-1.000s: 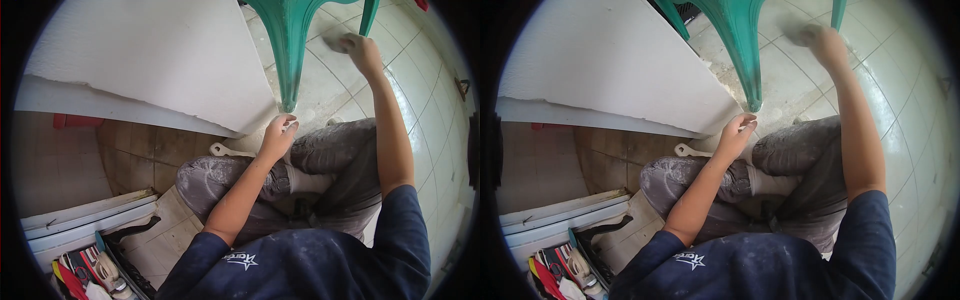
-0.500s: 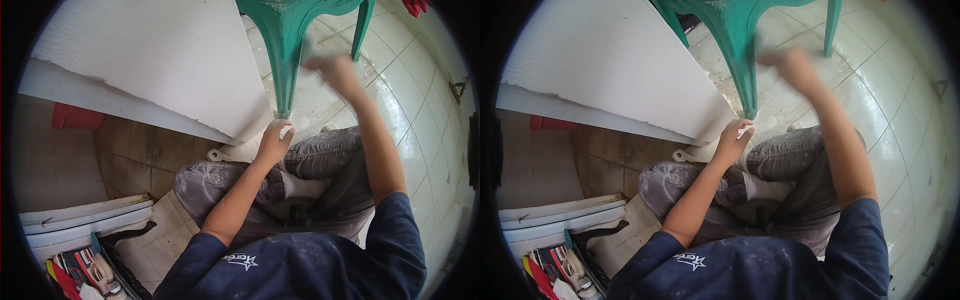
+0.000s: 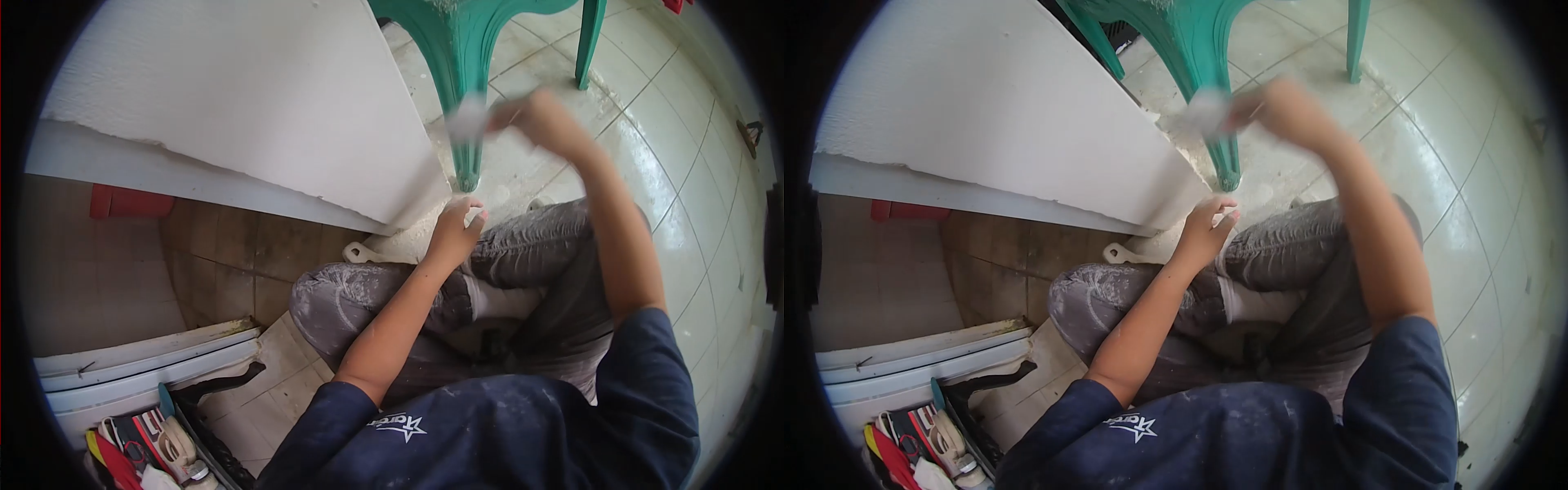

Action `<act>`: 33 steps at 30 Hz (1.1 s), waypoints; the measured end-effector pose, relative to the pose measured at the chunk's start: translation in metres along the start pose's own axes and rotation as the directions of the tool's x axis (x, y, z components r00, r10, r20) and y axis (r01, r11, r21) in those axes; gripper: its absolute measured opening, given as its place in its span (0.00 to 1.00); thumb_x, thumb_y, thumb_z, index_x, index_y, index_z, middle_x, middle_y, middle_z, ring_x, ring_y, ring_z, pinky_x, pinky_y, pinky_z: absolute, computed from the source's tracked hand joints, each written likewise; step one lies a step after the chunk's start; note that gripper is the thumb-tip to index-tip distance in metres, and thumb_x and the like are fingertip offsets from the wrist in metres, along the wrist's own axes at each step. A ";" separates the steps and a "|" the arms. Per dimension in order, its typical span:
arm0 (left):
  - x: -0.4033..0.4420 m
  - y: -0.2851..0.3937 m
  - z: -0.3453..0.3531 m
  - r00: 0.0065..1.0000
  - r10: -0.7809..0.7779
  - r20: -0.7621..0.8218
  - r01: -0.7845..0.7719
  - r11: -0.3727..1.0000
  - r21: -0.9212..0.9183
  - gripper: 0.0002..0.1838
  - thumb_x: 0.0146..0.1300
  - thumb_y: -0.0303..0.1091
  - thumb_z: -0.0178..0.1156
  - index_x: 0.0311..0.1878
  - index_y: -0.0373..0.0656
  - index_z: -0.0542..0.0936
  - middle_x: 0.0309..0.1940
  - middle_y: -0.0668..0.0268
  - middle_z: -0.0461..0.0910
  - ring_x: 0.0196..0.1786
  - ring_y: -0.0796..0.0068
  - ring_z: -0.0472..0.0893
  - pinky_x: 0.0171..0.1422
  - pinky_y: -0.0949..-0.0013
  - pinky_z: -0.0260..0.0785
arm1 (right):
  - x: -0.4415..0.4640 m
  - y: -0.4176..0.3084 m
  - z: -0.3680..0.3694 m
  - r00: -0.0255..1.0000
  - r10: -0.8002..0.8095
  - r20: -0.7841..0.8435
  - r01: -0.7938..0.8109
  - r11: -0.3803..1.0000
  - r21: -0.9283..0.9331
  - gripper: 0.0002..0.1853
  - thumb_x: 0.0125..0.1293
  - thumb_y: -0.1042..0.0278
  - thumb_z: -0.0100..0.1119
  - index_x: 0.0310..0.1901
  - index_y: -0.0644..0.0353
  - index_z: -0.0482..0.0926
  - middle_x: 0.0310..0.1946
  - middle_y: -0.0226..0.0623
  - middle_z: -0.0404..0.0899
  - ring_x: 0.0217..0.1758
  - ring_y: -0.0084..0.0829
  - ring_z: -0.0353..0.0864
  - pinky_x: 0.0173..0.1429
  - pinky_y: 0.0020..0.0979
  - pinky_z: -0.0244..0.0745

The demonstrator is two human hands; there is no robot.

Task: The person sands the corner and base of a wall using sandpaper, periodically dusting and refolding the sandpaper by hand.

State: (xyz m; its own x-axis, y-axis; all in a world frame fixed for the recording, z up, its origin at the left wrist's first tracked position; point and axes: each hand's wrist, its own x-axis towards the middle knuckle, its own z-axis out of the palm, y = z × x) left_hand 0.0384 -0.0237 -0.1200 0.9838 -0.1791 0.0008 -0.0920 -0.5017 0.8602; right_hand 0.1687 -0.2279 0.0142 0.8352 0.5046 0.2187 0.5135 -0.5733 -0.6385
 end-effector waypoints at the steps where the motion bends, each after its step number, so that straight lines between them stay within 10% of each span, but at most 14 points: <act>1: -0.002 0.009 -0.002 0.999 -0.045 0.007 0.045 0.999 -0.028 0.15 0.65 0.38 0.60 0.50 0.38 0.79 0.48 0.54 0.79 0.53 0.58 0.78 0.54 0.58 0.71 | 0.007 0.048 -0.008 0.931 -0.173 -0.321 0.069 0.948 -0.310 0.12 0.64 0.73 0.52 0.40 0.58 0.86 0.31 0.35 0.87 0.32 0.37 0.86 0.37 0.33 0.80; 3: -0.001 0.017 -0.005 1.000 -0.026 0.002 0.026 1.000 0.005 0.15 0.65 0.38 0.60 0.50 0.39 0.79 0.47 0.54 0.79 0.53 0.58 0.78 0.54 0.59 0.71 | 0.009 0.045 -0.054 0.875 0.365 -0.317 -0.463 0.822 -0.332 0.12 0.63 0.72 0.54 0.44 0.60 0.85 0.36 0.41 0.87 0.41 0.37 0.87 0.43 0.33 0.80; 6: 0.001 0.019 -0.008 0.994 0.098 -0.043 -0.095 0.994 0.058 0.14 0.65 0.37 0.60 0.49 0.39 0.79 0.47 0.55 0.79 0.52 0.58 0.78 0.54 0.60 0.71 | 0.007 0.031 -0.036 0.839 0.223 -0.497 -0.298 0.952 -0.076 0.14 0.68 0.65 0.51 0.44 0.55 0.87 0.36 0.38 0.87 0.43 0.33 0.87 0.48 0.35 0.79; 8: 0.003 0.018 -0.006 0.992 0.119 -0.048 -0.116 0.991 0.064 0.14 0.65 0.37 0.60 0.49 0.39 0.79 0.46 0.55 0.79 0.52 0.58 0.78 0.54 0.61 0.71 | -0.001 -0.012 -0.009 0.993 -0.048 -0.108 0.054 0.997 0.058 0.10 0.67 0.72 0.54 0.42 0.59 0.86 0.28 0.36 0.86 0.30 0.28 0.84 0.35 0.31 0.74; 10: 0.002 0.013 -0.004 0.999 0.048 -0.013 -0.047 0.998 0.040 0.13 0.65 0.37 0.60 0.48 0.39 0.79 0.45 0.54 0.79 0.51 0.58 0.78 0.53 0.62 0.70 | -0.006 -0.051 -0.018 0.962 -0.013 0.274 -0.072 0.952 0.298 0.06 0.65 0.71 0.60 0.37 0.61 0.85 0.22 0.31 0.82 0.22 0.22 0.78 0.27 0.25 0.67; 16: 0.003 0.018 -0.016 0.995 0.084 -0.054 -0.081 0.995 0.050 0.13 0.68 0.38 0.59 0.49 0.41 0.80 0.45 0.58 0.80 0.51 0.63 0.78 0.54 0.65 0.69 | -0.013 -0.021 -0.061 0.992 -0.080 0.102 -0.005 0.762 0.648 0.12 0.66 0.63 0.65 0.30 0.63 0.83 0.17 0.27 0.76 0.16 0.16 0.68 0.22 0.21 0.60; 19: 0.006 0.040 -0.029 0.998 -0.055 0.023 0.059 0.929 -0.365 0.18 0.71 0.43 0.56 0.53 0.39 0.78 0.49 0.61 0.80 0.54 0.66 0.78 0.58 0.64 0.68 | -0.016 -0.026 -0.055 0.958 -0.177 0.224 -0.053 0.659 0.750 0.11 0.66 0.66 0.65 0.30 0.65 0.82 0.20 0.32 0.79 0.17 0.20 0.72 0.23 0.22 0.65; 23: 0.000 0.067 -0.048 0.990 0.137 0.010 -0.072 0.577 -0.813 0.29 0.73 0.49 0.53 0.61 0.29 0.69 0.55 0.56 0.76 0.59 0.68 0.75 0.65 0.59 0.66 | -0.013 -0.029 -0.049 0.864 -0.261 0.430 -0.183 0.632 0.753 0.09 0.65 0.68 0.65 0.33 0.67 0.83 0.26 0.37 0.83 0.21 0.23 0.76 0.26 0.24 0.71; 33: -0.011 0.093 -0.078 0.998 -0.029 -0.057 -0.042 0.378 -0.925 0.11 0.66 0.29 0.64 0.47 0.38 0.75 0.42 0.64 0.81 0.44 0.80 0.79 0.52 0.72 0.72 | -0.009 -0.042 -0.016 0.721 -0.182 0.668 -0.293 0.793 0.533 0.31 0.64 0.52 0.67 0.60 0.68 0.75 0.46 0.41 0.84 0.50 0.29 0.82 0.59 0.31 0.74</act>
State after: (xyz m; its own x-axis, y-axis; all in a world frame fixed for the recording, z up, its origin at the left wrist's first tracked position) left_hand 0.0310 -0.0025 -0.0001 0.9933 -0.1156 0.0050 0.0659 0.6009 0.7966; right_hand 0.1428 -0.2184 0.0513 0.3773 0.8999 -0.2188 0.0576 -0.2586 -0.9643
